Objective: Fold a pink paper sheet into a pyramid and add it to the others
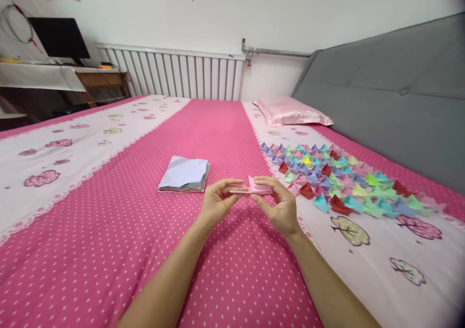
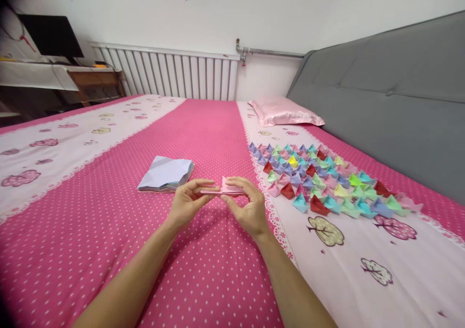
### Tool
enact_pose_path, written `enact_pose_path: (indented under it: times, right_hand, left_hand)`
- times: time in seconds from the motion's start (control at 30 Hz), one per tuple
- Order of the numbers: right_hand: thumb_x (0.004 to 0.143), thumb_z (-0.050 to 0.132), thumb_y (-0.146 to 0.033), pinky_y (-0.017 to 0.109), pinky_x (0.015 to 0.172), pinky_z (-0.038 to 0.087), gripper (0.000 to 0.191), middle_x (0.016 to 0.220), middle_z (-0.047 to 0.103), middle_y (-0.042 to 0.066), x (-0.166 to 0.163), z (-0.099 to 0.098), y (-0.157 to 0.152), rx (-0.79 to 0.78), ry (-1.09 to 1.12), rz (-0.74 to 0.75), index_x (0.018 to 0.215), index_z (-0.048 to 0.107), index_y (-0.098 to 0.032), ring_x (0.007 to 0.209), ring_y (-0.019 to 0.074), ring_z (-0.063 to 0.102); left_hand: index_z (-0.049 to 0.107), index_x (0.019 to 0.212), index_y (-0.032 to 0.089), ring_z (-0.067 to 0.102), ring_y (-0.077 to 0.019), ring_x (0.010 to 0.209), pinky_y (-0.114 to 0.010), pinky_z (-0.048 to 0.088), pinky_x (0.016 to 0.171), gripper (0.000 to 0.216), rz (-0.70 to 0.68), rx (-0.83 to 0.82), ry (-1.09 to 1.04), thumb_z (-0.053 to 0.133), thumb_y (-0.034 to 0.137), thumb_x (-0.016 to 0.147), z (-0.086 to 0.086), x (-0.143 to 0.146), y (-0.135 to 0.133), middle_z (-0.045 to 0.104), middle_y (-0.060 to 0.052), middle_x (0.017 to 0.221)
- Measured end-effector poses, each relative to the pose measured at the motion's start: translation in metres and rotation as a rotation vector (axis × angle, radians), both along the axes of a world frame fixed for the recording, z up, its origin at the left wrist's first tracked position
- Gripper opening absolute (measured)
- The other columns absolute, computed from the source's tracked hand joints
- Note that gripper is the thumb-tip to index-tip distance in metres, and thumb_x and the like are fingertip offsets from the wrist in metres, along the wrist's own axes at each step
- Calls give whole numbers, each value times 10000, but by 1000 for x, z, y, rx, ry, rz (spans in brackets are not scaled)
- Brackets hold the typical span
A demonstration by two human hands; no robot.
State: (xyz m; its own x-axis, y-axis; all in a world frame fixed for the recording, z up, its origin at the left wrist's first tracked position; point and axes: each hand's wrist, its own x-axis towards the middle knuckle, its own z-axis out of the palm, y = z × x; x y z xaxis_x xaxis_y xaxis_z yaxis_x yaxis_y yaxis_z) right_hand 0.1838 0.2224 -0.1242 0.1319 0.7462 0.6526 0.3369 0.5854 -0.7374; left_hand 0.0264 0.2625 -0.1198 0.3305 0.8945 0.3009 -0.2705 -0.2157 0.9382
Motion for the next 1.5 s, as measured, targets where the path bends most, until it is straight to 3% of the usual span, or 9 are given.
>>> enact_pose_path:
  times: [0.13, 0.37, 0.5, 0.7, 0.87, 1.03, 1.2, 1.5]
  right_hand:
    - [729, 658, -240, 343, 763, 534, 153, 1022, 613, 56, 0, 1, 0, -1, 9, 17, 881, 666, -240, 913, 189, 606]
    - [743, 647, -243, 376, 821, 501, 95, 887, 666, 29, -1, 2, 0, 31, -87, -53, 824, 695, -261, 863, 186, 622]
    - [744, 642, -248, 361, 780, 512, 74, 832, 674, 28, -1, 2, -1, 15, -83, -51, 799, 690, -249, 819, 185, 626]
    - [736, 640, -252, 308, 684, 520, 58, 757, 659, 17, -2, 1, 0, -65, 25, -65, 771, 670, -218, 710, 163, 621]
    - [736, 637, -249, 313, 699, 519, 62, 761, 658, 20, -3, 0, 0, -78, 27, -49, 775, 672, -215, 722, 163, 620]
    - [734, 635, -247, 328, 707, 529, 79, 781, 659, 30, -3, 1, -1, -70, 30, -20, 790, 678, -212, 739, 170, 626]
    - [721, 656, -269, 332, 717, 526, 137, 839, 659, 43, -1, 1, 1, -65, 10, -8, 843, 691, -219, 784, 176, 624]
    - [736, 658, -282, 371, 794, 448, 49, 706, 673, 7, 4, 6, 2, 19, -173, -84, 727, 698, -255, 821, 193, 562]
  left_hand:
    - [622, 926, 128, 674, -193, 810, -285, 520, 743, 298, -8, -4, 5, 708, 202, 650, 0, 1, -1, 719, -87, 839]
    - [606, 1002, 124, 676, -187, 783, -253, 515, 676, 370, -8, -15, 43, 703, 231, 662, 0, 1, -1, 721, -90, 815]
    - [605, 1009, 128, 675, -183, 766, -258, 515, 684, 392, -15, -42, 31, 714, 235, 648, 0, 2, -2, 722, -83, 802]
    - [635, 898, 129, 655, -176, 833, -279, 507, 752, 306, -53, -67, -13, 726, 257, 636, 4, 3, -6, 703, -95, 919]
    - [679, 727, 134, 639, -147, 705, -242, 500, 630, 215, 86, -82, 70, 687, 341, 672, 3, 2, -2, 710, -69, 810]
    - [718, 719, 160, 598, -121, 588, -234, 482, 586, 179, 109, 20, 169, 674, 331, 688, 1, -2, 1, 696, -31, 662]
    - [724, 736, 179, 642, -145, 654, -249, 508, 646, 107, 122, 58, 150, 696, 253, 664, 3, -2, -1, 720, -34, 723]
    - [713, 794, 167, 677, -179, 718, -273, 541, 673, 157, 45, 85, 121, 706, 226, 649, 1, 0, -2, 726, -56, 786]
